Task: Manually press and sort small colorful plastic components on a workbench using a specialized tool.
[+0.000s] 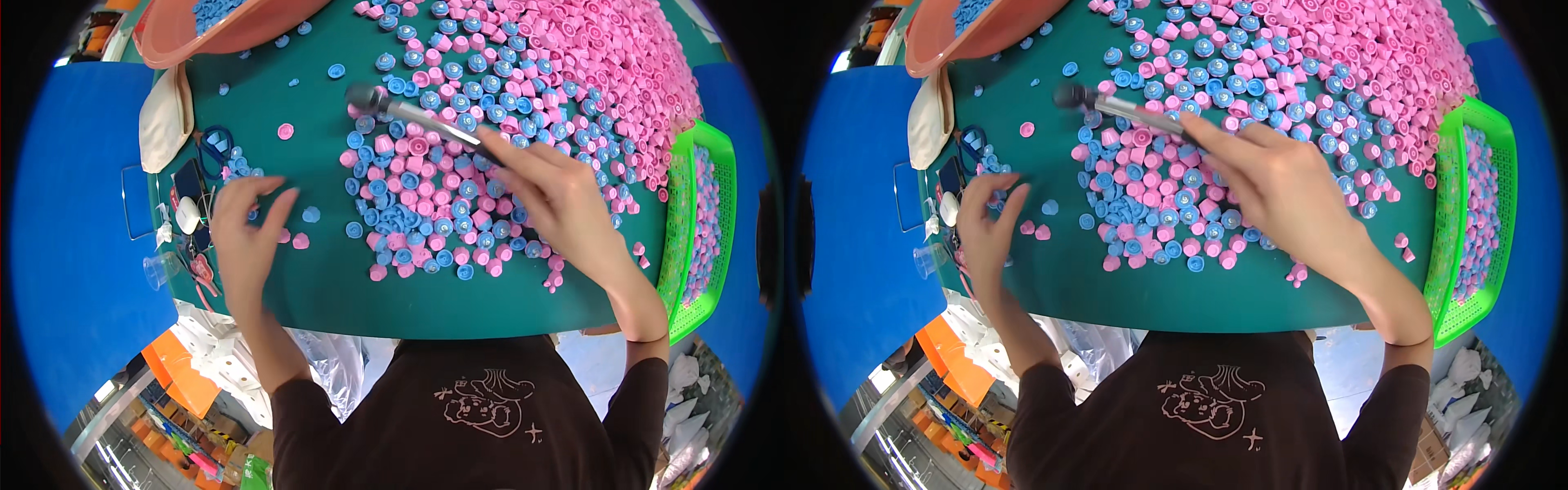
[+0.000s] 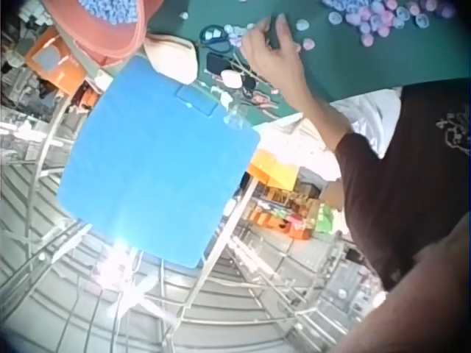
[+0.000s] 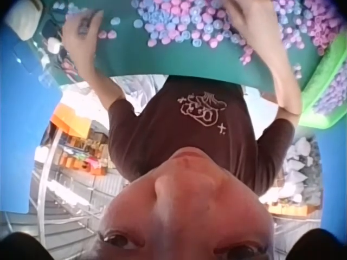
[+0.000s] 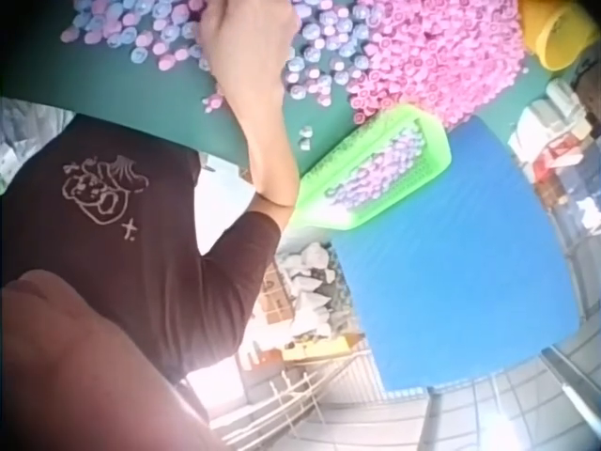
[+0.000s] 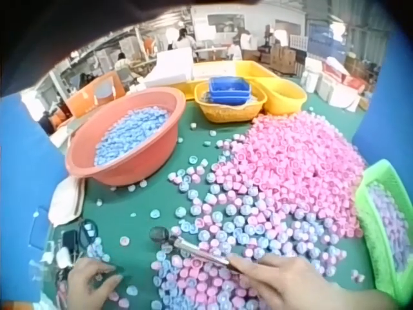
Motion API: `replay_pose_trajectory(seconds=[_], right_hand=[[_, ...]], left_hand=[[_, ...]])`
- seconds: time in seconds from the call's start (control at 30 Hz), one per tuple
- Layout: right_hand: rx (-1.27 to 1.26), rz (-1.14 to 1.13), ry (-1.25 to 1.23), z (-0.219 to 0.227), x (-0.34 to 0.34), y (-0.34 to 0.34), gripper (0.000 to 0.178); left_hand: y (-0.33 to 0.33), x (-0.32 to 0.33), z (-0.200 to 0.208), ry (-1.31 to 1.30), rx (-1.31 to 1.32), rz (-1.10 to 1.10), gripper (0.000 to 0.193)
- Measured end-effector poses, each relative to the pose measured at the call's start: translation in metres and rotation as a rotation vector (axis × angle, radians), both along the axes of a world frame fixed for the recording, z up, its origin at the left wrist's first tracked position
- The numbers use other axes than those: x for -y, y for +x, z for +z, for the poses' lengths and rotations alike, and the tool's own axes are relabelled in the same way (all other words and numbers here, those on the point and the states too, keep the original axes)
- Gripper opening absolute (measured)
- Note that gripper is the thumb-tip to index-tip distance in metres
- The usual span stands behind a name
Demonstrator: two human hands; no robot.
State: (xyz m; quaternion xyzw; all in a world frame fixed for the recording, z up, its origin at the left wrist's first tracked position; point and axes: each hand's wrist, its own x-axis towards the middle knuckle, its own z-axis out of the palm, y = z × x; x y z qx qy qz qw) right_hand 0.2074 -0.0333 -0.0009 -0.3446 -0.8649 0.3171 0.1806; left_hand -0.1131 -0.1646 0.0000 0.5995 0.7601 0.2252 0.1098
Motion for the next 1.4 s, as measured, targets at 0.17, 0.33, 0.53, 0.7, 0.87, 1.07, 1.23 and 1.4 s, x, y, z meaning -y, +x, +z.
replay_pose_trajectory(seconds=[0.17,0.33,0.53,0.7,0.87,1.07,1.23,1.4], right_hand=[[0.007,-0.095,-0.156,0.031,0.01,0.035,0.045],[0.201,-0.038,-0.131,0.034,0.03,0.042,0.047],[0.16,0.013,-0.017,0.009,0.026,0.014,0.047],[0.061,-0.009,-0.079,0.007,0.018,0.012,0.045],[0.022,-0.1,-0.136,0.01,0.013,0.026,0.045],[0.009,-0.159,-0.193,0.01,0.017,0.039,0.044],[0.029,-0.115,-0.221,0.014,0.016,0.031,0.045],[0.038,-0.061,-0.204,0.01,0.019,0.025,0.044]], left_hand=[[-0.033,0.054,-0.031,0.014,-0.238,0.286,0.027],[-0.03,0.041,-0.048,0.032,-0.114,0.35,0.027],[-0.022,0.027,-0.045,0.093,-0.203,0.265,0.022],[0.0,0.023,-0.046,0.1,0.004,0.176,0.024],[-0.012,0.031,-0.044,0.118,0.007,0.177,0.021],[0.007,0.044,-0.027,0.058,0.151,0.112,0.021],[0.017,0.044,-0.037,0.011,0.083,0.108,0.026],[0.011,0.053,-0.03,0.051,0.105,0.211,0.033]])
